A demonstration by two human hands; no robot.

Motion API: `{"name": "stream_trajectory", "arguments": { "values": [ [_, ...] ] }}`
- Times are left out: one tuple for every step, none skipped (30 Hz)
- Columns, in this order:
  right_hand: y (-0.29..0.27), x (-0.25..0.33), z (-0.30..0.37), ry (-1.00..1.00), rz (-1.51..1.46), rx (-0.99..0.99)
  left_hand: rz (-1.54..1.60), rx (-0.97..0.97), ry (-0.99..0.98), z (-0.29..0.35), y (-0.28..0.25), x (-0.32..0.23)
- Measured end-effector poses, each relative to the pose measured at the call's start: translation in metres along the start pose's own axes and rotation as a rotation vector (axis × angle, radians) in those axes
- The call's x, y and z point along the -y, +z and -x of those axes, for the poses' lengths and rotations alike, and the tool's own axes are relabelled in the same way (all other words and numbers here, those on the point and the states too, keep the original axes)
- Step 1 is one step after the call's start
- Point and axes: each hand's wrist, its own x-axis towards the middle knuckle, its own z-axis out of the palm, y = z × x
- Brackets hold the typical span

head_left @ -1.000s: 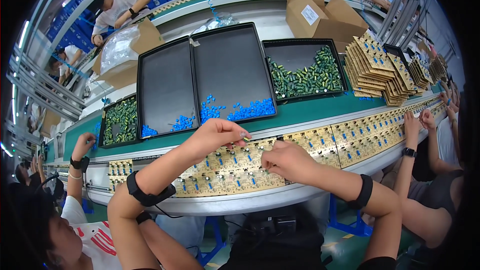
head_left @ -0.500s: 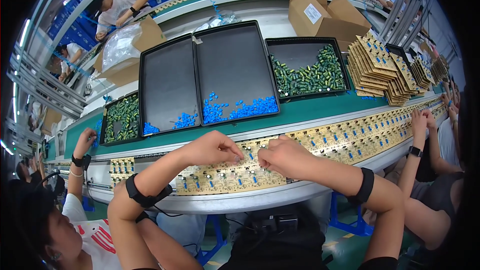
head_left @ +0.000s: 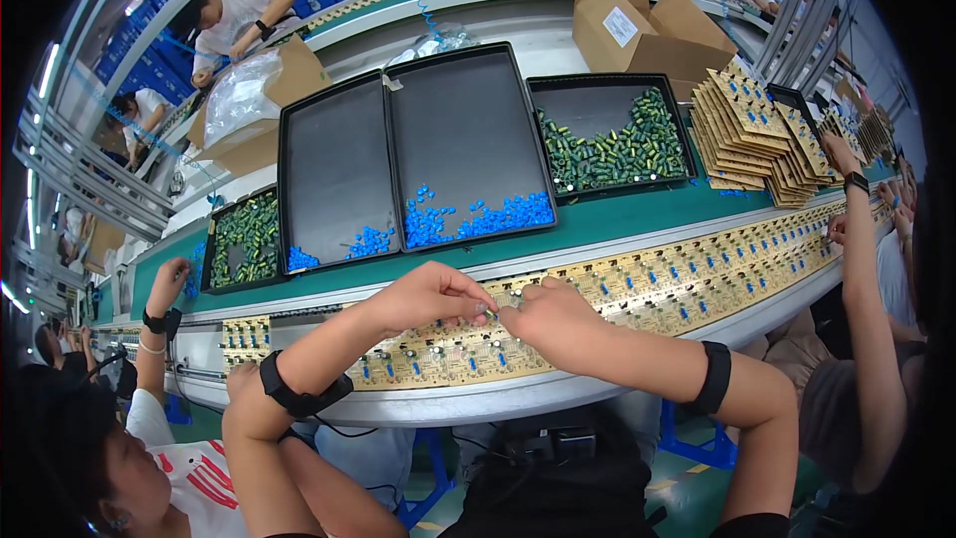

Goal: The person picks up green and blue capacitors from trays and inserts them into circuit boards on a conveyor belt.

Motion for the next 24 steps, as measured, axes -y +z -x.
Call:
{"name": "stream_trajectory", "arguments": {
  "values": [
    [0.000, 0.000, -0.001, 0.012, -0.014, 0.002, 0.020, -0.004, 0.007, 0.001, 0.001, -0.001],
    [0.000, 0.000, -0.002, 0.011, -0.013, 0.000, 0.041, -0.009, 0.014, 0.002, 0.001, -0.001],
    [-0.001, -0.001, -0.002, 0.018, -0.072, 0.028, 0.040, -0.011, 0.014, 0.003, 0.001, 0.000],
    [-0.003, -0.003, -0.002, 0.025, -0.130, 0.056, 0.028, -0.021, 0.034, 0.004, 0.002, 0.002],
    [-0.006, -0.005, -0.003, 0.020, -0.132, 0.055, 0.018, -0.033, 0.053, 0.006, 0.003, 0.004],
    [-0.011, -0.009, -0.005, 0.044, -0.204, 0.112, 0.018, -0.038, 0.050, 0.008, 0.004, 0.008],
    [-0.015, -0.014, -0.009, 0.067, -0.276, 0.170, -0.006, -0.067, 0.103, 0.010, 0.004, 0.013],
    [-0.018, -0.019, -0.018, 0.123, -0.266, 0.079, -0.031, -0.104, 0.152, 0.014, 0.004, 0.017],
    [-0.021, -0.026, -0.025, 0.193, -0.251, -0.011, -0.033, -0.102, 0.151, 0.017, 0.006, 0.014],
    [-0.024, -0.038, -0.033, 0.182, -0.167, -0.180, -0.264, -0.143, 0.124, 0.022, 0.009, 0.008],
    [-0.024, -0.051, -0.042, 0.169, -0.082, -0.350, -0.495, -0.185, 0.096, 0.027, 0.010, 0.004],
    [-0.024, -0.064, -0.049, 0.175, -0.080, -0.354, -0.674, -0.205, 0.145, 0.027, 0.012, 0.007],
    [-0.021, -0.075, -0.056, 0.218, -0.016, -0.379, -0.679, -0.202, 0.147, 0.028, 0.013, 0.010],
    [-0.019, -0.081, -0.064, 0.252, 0.041, -0.404, -0.823, -0.236, 0.206, 0.031, 0.013, 0.015],
    [-0.016, -0.084, -0.069, 0.248, 0.035, -0.410, -0.966, -0.268, 0.265, 0.035, 0.013, 0.016],
    [-0.012, -0.087, -0.073, 0.287, -0.030, -0.336, -0.948, -0.271, 0.210, 0.038, 0.013, 0.016],
    [-0.010, -0.087, -0.076, 0.324, -0.096, -0.257, -0.950, -0.274, 0.202, 0.041, 0.010, 0.017],
    [-0.008, -0.087, -0.078, 0.320, -0.101, -0.260, -1.009, -0.291, 0.225, 0.043, 0.006, 0.019],
    [-0.006, -0.087, -0.080, 0.332, -0.135, -0.224, -1.069, -0.306, 0.250, 0.044, 0.003, 0.020],
    [-0.005, -0.086, -0.083, 0.339, -0.171, -0.189, -1.081, -0.320, 0.225, 0.046, 0.002, 0.013],
    [-0.003, -0.084, -0.085, 0.333, -0.177, -0.192, -1.084, -0.324, 0.216, 0.045, 0.000, 0.012],
    [-0.001, -0.083, -0.086, 0.323, -0.189, -0.205, -1.122, -0.312, 0.207, 0.044, -0.002, 0.013],
    [0.001, -0.083, -0.086, 0.316, -0.200, -0.219, -1.161, -0.297, 0.200, 0.042, -0.003, 0.012],
    [0.002, -0.083, -0.086, 0.315, -0.204, -0.223, -1.180, -0.296, 0.115, 0.041, -0.002, 0.011]
  ]
}}
